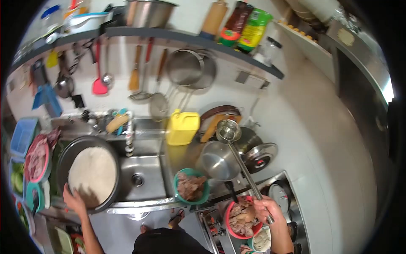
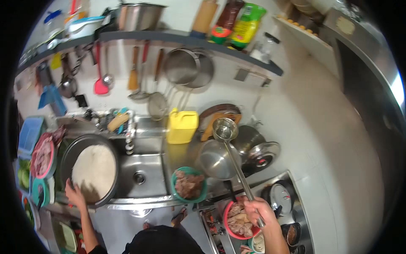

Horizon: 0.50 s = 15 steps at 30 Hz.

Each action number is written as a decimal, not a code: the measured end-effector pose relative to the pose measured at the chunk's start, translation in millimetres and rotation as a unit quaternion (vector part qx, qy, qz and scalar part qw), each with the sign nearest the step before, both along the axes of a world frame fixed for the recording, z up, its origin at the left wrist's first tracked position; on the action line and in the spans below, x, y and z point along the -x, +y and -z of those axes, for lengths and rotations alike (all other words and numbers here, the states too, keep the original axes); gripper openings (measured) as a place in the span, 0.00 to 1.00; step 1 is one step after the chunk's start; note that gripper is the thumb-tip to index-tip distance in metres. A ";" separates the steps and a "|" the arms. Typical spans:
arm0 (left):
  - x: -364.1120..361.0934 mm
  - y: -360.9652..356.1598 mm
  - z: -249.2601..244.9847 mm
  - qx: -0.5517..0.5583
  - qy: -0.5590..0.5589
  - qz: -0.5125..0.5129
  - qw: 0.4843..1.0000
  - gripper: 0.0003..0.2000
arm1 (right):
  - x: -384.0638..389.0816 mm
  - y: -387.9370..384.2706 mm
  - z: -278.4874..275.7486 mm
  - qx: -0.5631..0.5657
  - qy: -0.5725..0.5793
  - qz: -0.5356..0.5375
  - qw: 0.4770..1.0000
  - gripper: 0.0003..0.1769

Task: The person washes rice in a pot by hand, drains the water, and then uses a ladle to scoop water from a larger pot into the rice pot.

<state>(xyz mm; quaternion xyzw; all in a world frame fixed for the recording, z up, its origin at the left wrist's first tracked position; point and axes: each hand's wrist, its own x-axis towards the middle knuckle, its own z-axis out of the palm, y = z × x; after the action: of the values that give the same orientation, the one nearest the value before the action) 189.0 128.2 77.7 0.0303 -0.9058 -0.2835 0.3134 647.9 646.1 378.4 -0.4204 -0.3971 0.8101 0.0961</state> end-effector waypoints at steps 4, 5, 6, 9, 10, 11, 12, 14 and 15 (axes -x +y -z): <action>1.0 -44.3 15.4 0.043 -0.030 -0.140 0.989 0.28 | 8.7 -55.0 14.3 0.044 0.038 -0.109 0.992 0.07; 1.9 -48.6 22.1 0.010 -0.065 -0.176 0.982 0.30 | 12.0 -63.9 19.8 0.052 0.042 -0.130 0.989 0.08; 2.6 -52.3 34.7 -0.041 -0.073 -0.182 0.980 0.32 | 18.4 -73.4 22.4 0.075 0.028 -0.151 0.985 0.09; 12.6 -66.4 91.9 -0.172 -0.052 -0.131 0.975 0.36 | 45.6 -105.0 24.9 0.103 -0.035 -0.206 0.972 0.10; 8.0 -58.8 84.2 -0.238 -0.084 -0.120 0.960 0.36 | 57.5 -114.9 23.7 0.100 -0.065 -0.232 0.965 0.10; 10.6 -59.2 90.6 -0.253 -0.086 -0.111 0.957 0.36 | 68.4 -125.6 23.4 0.097 -0.094 -0.256 0.957 0.10; 10.1 -58.8 98.1 -0.258 -0.075 -0.112 0.957 0.36 | 78.9 -136.2 25.1 0.098 -0.093 -0.283 0.950 0.09; 5.0 -52.4 101.5 -0.295 -0.080 -0.117 0.945 0.35 | 101.2 -155.7 32.5 0.098 -0.092 -0.339 0.931 0.09; 3.2 -51.9 104.5 -0.327 -0.096 -0.121 0.932 0.35 | 112.0 -164.6 38.3 0.108 -0.087 -0.358 0.923 0.09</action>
<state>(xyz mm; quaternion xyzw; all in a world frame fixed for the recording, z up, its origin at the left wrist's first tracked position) 185.8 76.3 -26.7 0.2673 -0.7785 -0.5197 0.2290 535.9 481.5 340.0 -0.3268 -0.4381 0.7889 -0.2810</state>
